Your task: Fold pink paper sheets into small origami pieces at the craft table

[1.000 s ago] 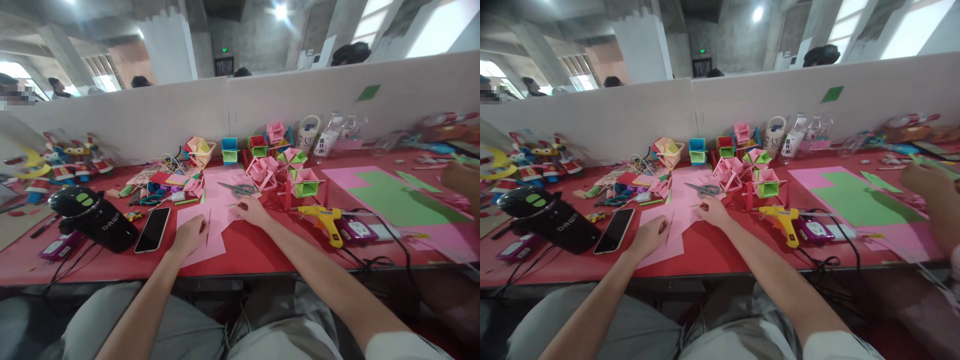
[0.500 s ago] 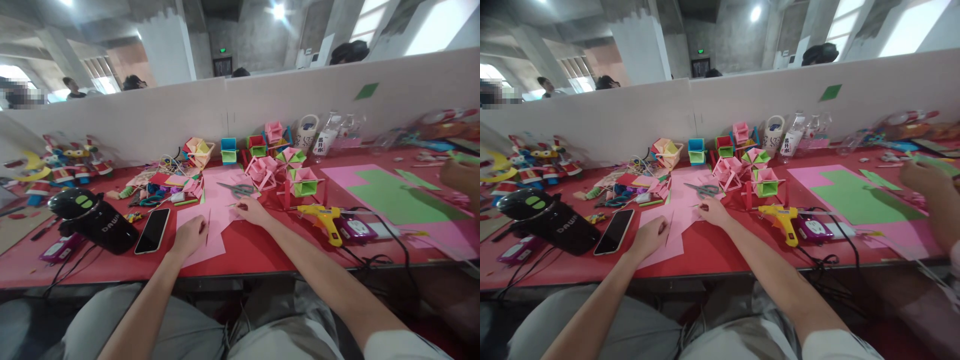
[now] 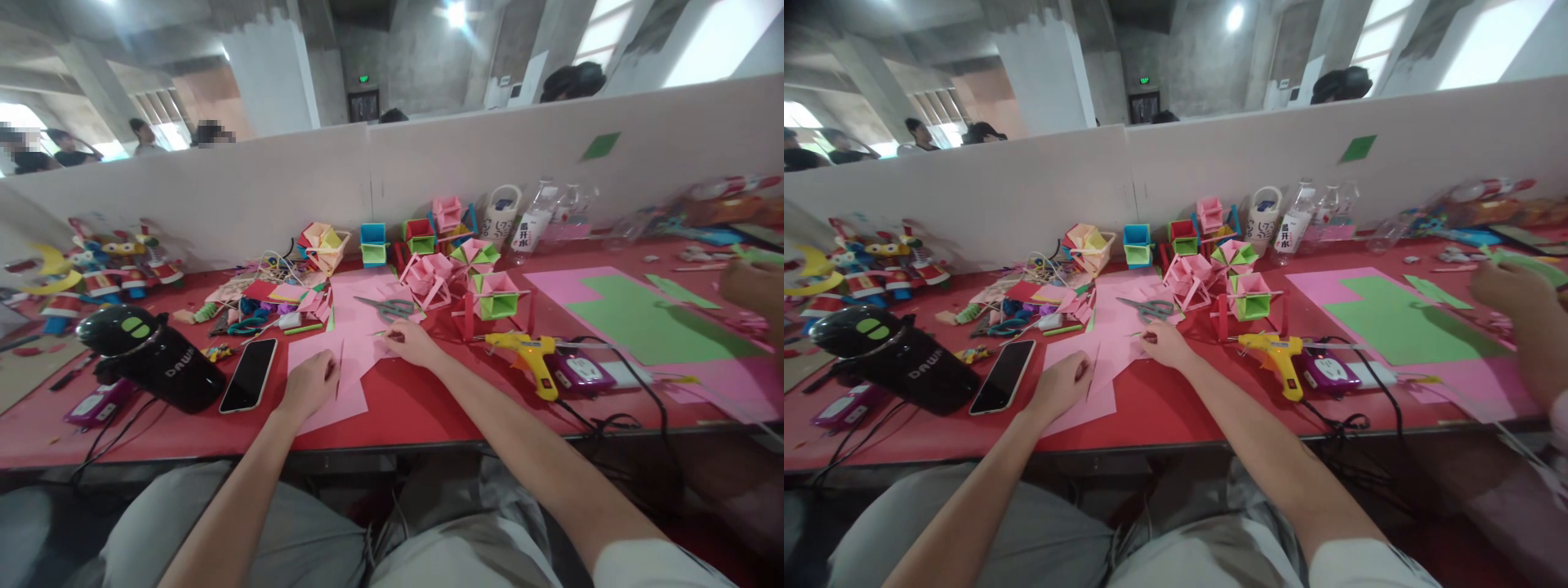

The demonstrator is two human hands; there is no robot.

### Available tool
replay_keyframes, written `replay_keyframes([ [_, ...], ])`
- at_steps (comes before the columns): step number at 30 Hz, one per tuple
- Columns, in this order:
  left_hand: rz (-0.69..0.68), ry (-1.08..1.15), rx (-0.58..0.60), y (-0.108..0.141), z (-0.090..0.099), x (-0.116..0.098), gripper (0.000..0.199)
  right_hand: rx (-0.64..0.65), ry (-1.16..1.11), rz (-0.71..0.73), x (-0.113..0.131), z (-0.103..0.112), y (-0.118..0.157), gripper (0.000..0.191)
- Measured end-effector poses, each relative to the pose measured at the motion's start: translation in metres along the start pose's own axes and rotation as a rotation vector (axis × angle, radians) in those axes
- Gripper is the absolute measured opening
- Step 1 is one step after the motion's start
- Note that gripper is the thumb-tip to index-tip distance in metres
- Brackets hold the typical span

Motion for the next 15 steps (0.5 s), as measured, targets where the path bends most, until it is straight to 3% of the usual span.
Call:
replay_keyframes([
  [15, 0.022, -0.009, 0.024, 0.0002, 0.0003, -0.0008, 0.016, 0.003, -0.008, -0.008, 0.0020, 0.0011, 0.0012, 0.009],
])
Point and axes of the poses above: each hand's wrist, its own y-axis away from the middle knuckle, its own z-axis out of the back of the hand, x = y × z, the point moved 6 cm from there along -y, towards the middle knuckle, and after that the axes turned 1 degree about -x, right-handed, at the moved point
